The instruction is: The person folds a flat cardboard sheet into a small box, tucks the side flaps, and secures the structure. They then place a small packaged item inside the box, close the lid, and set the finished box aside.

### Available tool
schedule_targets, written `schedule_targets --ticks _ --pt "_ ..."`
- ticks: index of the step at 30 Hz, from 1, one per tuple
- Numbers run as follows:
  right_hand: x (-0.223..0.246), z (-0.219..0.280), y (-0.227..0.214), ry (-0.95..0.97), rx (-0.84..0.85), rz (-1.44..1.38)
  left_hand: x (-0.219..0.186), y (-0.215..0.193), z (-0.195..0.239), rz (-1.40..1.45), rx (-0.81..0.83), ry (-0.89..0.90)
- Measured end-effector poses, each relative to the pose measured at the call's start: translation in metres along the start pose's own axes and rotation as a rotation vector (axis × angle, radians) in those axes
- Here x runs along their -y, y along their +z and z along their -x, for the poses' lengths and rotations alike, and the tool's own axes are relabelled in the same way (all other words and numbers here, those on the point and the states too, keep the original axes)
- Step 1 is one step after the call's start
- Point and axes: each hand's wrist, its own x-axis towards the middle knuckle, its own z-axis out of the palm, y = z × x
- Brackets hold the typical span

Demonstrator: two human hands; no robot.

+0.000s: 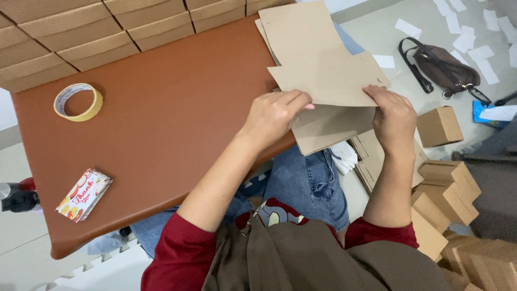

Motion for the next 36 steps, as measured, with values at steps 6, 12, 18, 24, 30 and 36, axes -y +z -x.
schedule_targets --ticks 6,12,18,24,30,36 --pt "0.036 0.006 -0.017 -0.106 0.002 0.088 0.001 -0.039 0.036 0.04 0.029 -0.005" --pt "0.076 0.015 -0.01 -0.272 0.085 -0.028 -0.005 -0.111 0.08 0.019 0.067 -0.08" --pt "0.151 0.011 0.005 -0.399 0.181 -0.289 -0.013 -0.182 0.173 -0.046 0.055 -0.449" --pt "0.201 -0.004 0.034 -0.355 0.363 -0.697 -0.027 -0.212 0.237 -0.058 -0.104 -0.798" --pt "0.198 -0.007 0.083 -0.032 0.432 -0.818 -0.007 -0.185 0.28 -0.165 -0.175 -1.01" --pt "0.215 -0.004 0.095 0.078 0.277 -0.814 0.013 -0.179 0.245 -0.294 -0.136 -1.139"
